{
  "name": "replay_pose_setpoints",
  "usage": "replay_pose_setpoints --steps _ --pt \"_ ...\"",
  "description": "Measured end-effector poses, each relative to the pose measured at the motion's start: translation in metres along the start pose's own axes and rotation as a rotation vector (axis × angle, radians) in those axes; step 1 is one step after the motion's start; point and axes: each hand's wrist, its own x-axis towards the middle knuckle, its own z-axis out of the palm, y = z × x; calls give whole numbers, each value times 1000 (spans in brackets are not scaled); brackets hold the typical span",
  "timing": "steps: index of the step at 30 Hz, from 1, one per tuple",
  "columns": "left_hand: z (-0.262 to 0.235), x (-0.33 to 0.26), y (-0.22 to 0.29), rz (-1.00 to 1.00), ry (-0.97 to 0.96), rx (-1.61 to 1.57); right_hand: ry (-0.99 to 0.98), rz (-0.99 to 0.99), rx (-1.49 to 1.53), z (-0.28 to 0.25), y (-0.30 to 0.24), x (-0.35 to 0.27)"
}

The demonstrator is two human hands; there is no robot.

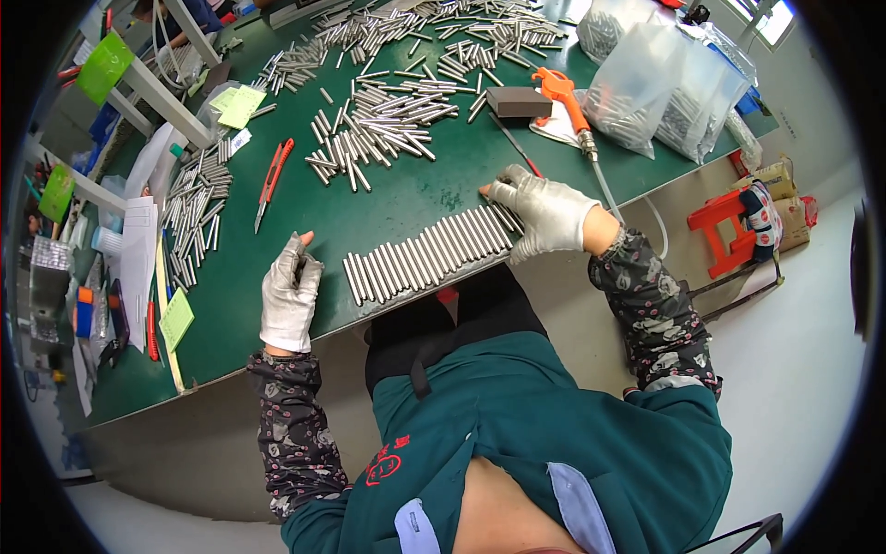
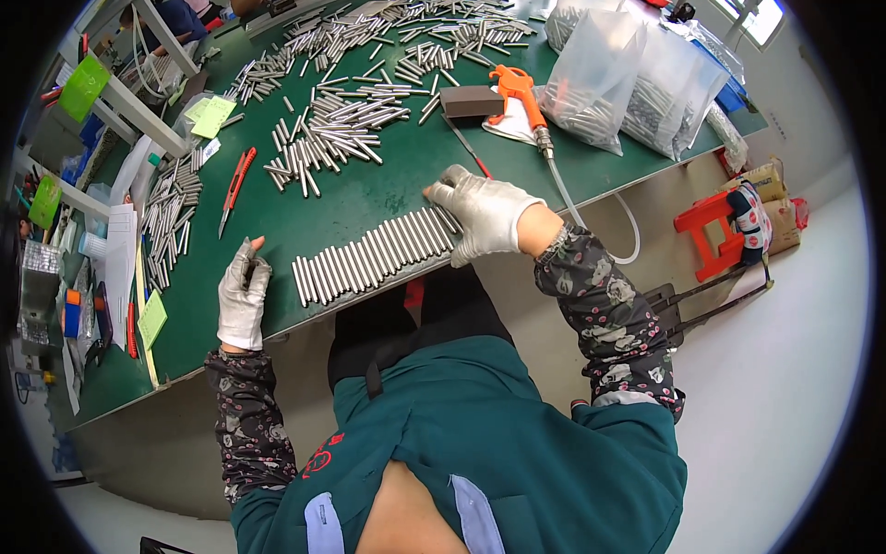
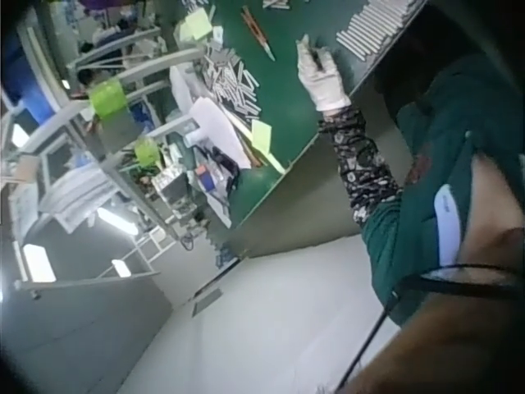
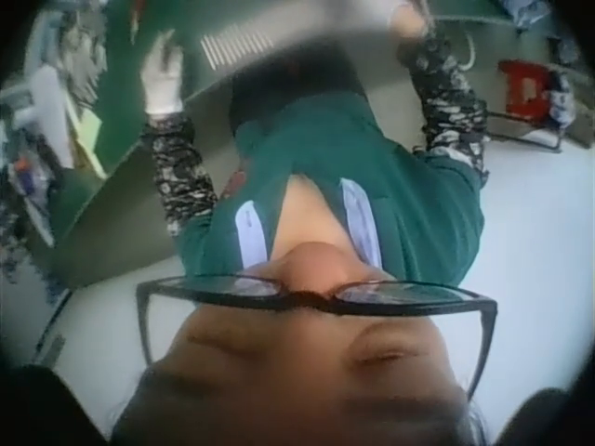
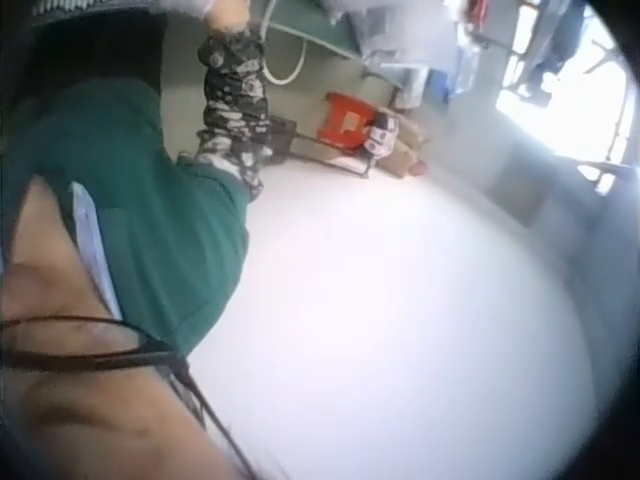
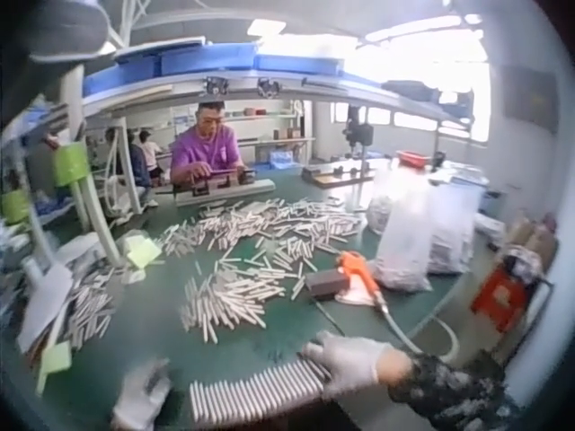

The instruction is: Sorting and bundling small metal cylindrical pins at a factory workbench.

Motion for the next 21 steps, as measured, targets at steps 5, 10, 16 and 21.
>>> replay_pose_setpoints --steps 5,10,16,21 --pt "1 1 3 -10 19 -16 16 7 72 8 1 -2" --pt "1 4 8 -64 16 -29 15 33 107 8 1 -2" --pt "3 3 -4 17 37 -49 -12 35 104 3 -11 -2" --pt "3 4 -8 49 40 -5 -3 27 66 4 -13 -2"
